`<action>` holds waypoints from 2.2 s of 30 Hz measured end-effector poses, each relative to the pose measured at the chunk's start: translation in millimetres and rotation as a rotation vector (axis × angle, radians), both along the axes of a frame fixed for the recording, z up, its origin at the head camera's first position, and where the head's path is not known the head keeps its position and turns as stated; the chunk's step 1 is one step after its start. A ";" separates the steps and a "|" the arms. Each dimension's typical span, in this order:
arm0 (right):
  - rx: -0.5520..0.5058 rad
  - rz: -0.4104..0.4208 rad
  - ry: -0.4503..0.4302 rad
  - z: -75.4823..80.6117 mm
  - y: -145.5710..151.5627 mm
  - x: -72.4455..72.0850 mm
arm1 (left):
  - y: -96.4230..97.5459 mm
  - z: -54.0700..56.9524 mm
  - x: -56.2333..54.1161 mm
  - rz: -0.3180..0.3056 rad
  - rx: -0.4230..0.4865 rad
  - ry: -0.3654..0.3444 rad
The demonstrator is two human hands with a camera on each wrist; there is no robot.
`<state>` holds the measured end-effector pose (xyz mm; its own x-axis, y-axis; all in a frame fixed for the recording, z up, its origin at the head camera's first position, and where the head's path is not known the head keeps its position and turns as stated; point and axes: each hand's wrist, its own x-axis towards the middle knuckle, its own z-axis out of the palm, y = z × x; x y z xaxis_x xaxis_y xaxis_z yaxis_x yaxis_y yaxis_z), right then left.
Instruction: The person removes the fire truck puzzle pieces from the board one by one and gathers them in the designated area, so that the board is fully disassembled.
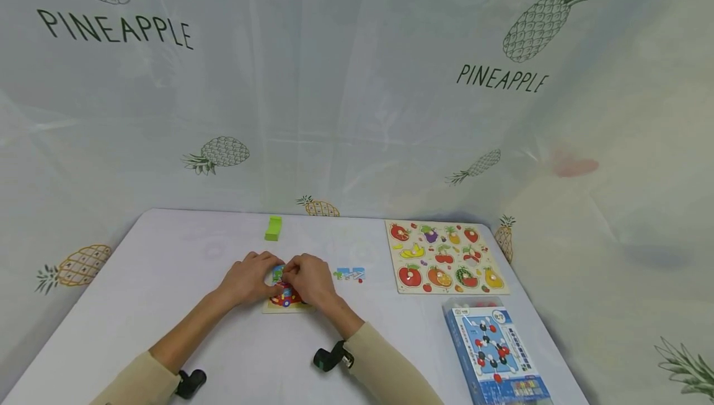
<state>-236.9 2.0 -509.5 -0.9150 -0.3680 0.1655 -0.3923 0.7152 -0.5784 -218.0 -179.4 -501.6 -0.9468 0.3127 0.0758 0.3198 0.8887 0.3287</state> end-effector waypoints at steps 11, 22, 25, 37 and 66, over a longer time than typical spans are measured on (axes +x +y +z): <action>-0.169 -0.060 -0.102 7.8 35.0 1.3 | 1.3 -0.9 -1.1 0.002 -0.002 -0.011; -0.163 -0.120 -0.064 3.3 83.8 -7.7 | 0.9 -0.4 0.6 -0.009 -0.006 -0.017; -0.118 -0.117 -0.066 0.1 91.1 -8.5 | 0.9 -0.2 1.2 -0.013 -0.002 -0.015; -0.027 -0.075 -0.077 -0.6 96.8 -6.3 | -0.3 -3.9 -0.3 -0.012 -0.014 -0.018; 0.054 -0.063 -0.017 -3.9 98.8 -8.1 | 1.5 -0.8 3.0 0.004 -0.009 -0.038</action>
<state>-245.0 100.8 -513.4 -0.9393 -0.3172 0.1309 -0.3355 0.7686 -0.5447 -215.0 -177.9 -502.5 -0.9503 0.3091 0.0369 0.3034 0.8928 0.3329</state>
